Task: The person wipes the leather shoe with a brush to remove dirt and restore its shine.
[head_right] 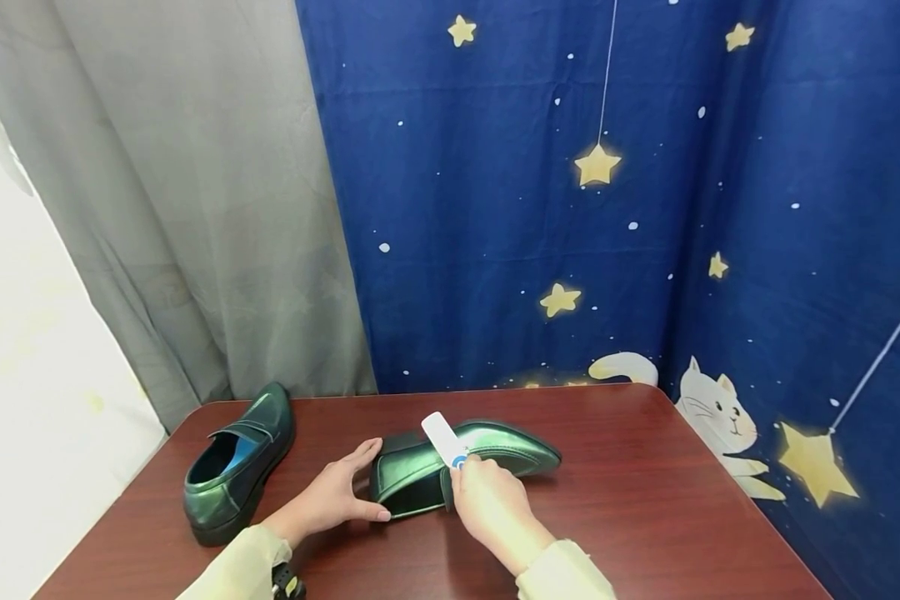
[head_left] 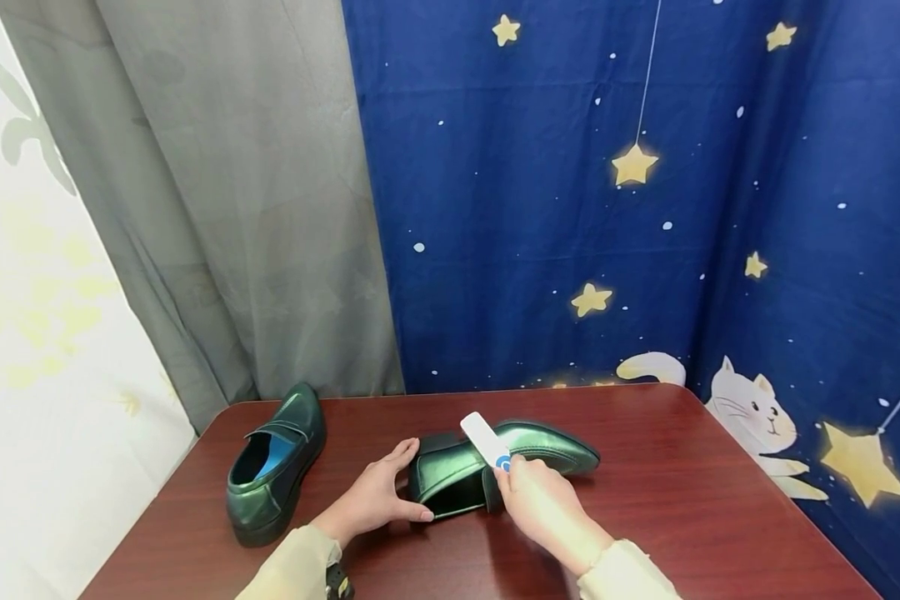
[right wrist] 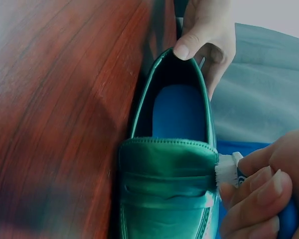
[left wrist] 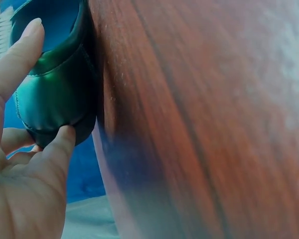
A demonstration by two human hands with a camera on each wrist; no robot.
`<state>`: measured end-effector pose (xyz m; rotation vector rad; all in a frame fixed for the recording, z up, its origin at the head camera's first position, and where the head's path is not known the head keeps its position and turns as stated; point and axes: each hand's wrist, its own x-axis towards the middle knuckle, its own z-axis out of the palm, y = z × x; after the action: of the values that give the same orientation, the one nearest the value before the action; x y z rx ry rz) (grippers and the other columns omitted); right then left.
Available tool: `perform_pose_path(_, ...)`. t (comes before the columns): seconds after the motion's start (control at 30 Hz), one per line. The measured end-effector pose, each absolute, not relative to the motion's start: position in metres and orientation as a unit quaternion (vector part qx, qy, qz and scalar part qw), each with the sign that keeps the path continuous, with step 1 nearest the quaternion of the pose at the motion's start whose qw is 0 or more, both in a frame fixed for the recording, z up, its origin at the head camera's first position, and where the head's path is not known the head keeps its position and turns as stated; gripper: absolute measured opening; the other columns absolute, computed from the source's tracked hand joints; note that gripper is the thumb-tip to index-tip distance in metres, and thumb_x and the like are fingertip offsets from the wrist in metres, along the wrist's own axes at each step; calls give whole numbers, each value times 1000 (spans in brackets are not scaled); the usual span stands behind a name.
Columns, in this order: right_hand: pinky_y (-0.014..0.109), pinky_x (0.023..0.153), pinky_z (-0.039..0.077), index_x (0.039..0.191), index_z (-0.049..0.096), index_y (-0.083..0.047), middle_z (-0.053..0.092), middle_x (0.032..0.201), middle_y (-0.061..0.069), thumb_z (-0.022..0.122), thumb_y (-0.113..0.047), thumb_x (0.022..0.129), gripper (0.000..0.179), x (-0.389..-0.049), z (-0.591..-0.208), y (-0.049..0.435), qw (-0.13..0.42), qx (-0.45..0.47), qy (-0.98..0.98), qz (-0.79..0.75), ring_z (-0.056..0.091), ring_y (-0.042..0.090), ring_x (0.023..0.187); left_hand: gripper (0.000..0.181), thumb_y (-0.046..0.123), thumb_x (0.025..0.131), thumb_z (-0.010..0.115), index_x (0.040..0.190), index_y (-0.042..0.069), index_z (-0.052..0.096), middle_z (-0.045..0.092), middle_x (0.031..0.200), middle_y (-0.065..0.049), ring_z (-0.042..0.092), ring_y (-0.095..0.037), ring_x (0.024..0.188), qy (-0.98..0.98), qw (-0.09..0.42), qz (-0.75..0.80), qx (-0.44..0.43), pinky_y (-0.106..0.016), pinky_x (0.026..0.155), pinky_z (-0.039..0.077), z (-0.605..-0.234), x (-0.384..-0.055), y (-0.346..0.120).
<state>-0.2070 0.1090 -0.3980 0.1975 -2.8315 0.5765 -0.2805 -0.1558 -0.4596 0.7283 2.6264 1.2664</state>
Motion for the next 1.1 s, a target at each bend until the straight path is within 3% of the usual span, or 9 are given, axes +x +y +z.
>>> perform_pose_path(0.5,38,43,39,74,55,-9,52,61,4,62,-25,99,30,-204,-403,83,120,108,-970,183,54,21,49,114,27,70,94,156,-6,26,19,164,-29,41,-42,143,865,66,435,242,-41,100,52,-462,-280,-155)
perform_pose_path(0.73,39,43,40,72,55,-9,52,60,4,62,-26,99,32,-203,-406,71,129,120,-969,174,56,24,50,114,26,70,94,156,-7,26,18,165,-29,38,-42,145,862,71,441,240,-40,100,51,-462,-280,-155)
perform_pose_path(1.1,35,43,39,76,57,-9,50,60,1,60,-27,100,31,-204,-407,53,86,128,-972,175,52,17,49,109,21,72,93,154,-8,29,17,165,-28,38,-42,145,852,69,457,247,-43,102,50,-462,-281,-155)
